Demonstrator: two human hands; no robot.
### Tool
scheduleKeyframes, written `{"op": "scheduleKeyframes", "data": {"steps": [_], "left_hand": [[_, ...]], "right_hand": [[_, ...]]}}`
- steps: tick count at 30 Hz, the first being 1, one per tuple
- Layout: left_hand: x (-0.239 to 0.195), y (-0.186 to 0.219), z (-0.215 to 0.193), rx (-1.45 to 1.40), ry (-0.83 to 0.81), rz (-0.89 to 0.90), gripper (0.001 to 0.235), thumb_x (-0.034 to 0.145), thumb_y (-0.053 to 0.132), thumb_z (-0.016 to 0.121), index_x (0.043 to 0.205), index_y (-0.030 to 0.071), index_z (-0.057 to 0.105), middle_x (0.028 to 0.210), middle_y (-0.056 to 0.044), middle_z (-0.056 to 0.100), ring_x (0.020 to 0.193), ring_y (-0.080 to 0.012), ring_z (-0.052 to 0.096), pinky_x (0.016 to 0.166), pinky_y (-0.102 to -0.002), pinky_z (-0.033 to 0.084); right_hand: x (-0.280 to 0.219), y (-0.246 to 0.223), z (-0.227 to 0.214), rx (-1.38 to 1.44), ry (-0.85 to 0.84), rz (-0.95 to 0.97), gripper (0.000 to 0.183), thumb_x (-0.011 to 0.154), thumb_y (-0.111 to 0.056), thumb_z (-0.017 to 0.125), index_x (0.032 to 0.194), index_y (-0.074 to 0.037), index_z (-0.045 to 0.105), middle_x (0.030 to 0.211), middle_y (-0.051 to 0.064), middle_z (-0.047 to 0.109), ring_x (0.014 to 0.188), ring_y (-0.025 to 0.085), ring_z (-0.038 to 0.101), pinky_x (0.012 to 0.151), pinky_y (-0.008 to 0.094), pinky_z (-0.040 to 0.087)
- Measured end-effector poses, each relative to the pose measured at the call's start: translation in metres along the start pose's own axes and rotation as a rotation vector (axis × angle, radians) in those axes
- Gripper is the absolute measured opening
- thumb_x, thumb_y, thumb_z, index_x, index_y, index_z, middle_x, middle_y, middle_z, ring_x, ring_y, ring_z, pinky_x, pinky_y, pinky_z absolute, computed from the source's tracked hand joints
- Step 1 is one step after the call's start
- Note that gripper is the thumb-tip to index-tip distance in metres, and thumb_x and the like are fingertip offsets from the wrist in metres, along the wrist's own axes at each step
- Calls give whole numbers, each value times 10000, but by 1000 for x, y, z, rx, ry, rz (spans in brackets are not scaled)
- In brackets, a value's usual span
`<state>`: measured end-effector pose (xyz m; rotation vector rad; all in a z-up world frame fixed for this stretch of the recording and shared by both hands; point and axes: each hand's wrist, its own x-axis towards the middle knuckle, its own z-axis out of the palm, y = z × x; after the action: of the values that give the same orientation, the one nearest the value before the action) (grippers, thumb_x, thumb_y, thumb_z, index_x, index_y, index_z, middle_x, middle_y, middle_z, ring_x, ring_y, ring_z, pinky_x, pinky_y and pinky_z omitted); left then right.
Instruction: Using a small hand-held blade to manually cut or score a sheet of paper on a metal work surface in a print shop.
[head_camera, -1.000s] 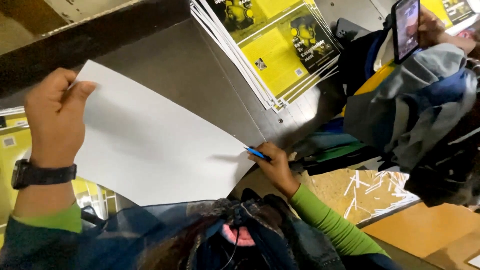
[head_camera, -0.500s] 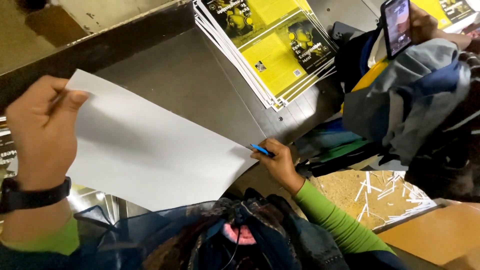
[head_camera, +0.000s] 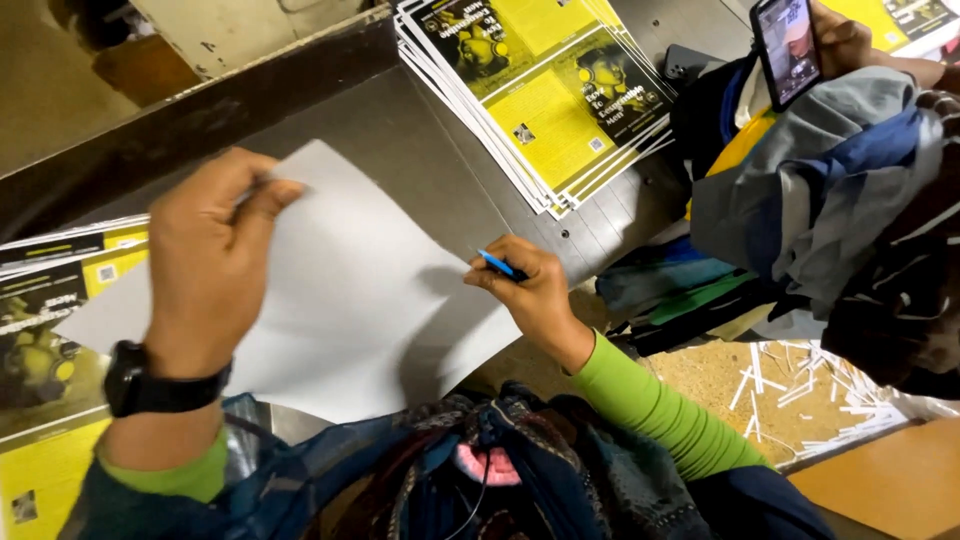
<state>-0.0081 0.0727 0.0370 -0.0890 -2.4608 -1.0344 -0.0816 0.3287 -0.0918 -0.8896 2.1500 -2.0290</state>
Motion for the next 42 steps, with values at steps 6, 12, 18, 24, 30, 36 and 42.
{"op": "scheduleKeyframes", "data": {"steps": [6,12,18,24,30,36,42], "left_hand": [[1,21,11,132,40,76,160,1031,138,533,902,62,587,859,-59,583,804,-251,559,706,-362,382],[-8,17,39,220,18,113,116,971,227,533,910,169,612,821,-21,628,826,-285,654,718,-401,486],[-9,30,52,239,-80,45,138,890,113,524,934,208,613,833,23,646,852,-238,673,743,-361,498],[-6,41,58,216,-186,-28,159,862,95,512,923,167,640,851,-19,678,840,-271,689,756,-385,519],[-8,40,60,159,-237,-158,162,942,167,510,948,114,662,813,-91,680,802,-338,683,719,-413,530],[-6,33,74,190,-285,-189,273,976,354,486,977,125,634,811,-98,672,802,-345,685,714,-440,539],[-4,31,69,168,-279,-253,330,975,377,493,1053,99,653,893,-147,705,864,-393,681,762,-489,534]], "right_hand": [[20,-44,4,-119,46,-54,128,784,-11,773,804,-46,651,766,40,613,721,154,585,649,273,491],[38,-55,11,22,170,-64,145,704,-5,836,772,-36,712,696,48,634,668,95,563,634,245,456],[54,-74,8,-15,209,-78,159,695,-43,854,776,-50,717,676,45,636,656,93,574,634,234,465],[61,-96,8,109,265,-41,125,719,-20,831,796,-56,740,707,28,673,678,63,559,672,211,471],[51,-81,-23,117,379,50,108,767,-9,778,847,-53,720,721,32,666,638,56,550,647,191,452],[32,-58,-33,118,402,57,127,743,45,756,843,-25,719,711,85,661,640,99,568,644,215,466],[4,-28,-93,-69,647,99,125,847,-23,686,948,-96,687,748,12,605,629,59,475,599,176,402]]}}
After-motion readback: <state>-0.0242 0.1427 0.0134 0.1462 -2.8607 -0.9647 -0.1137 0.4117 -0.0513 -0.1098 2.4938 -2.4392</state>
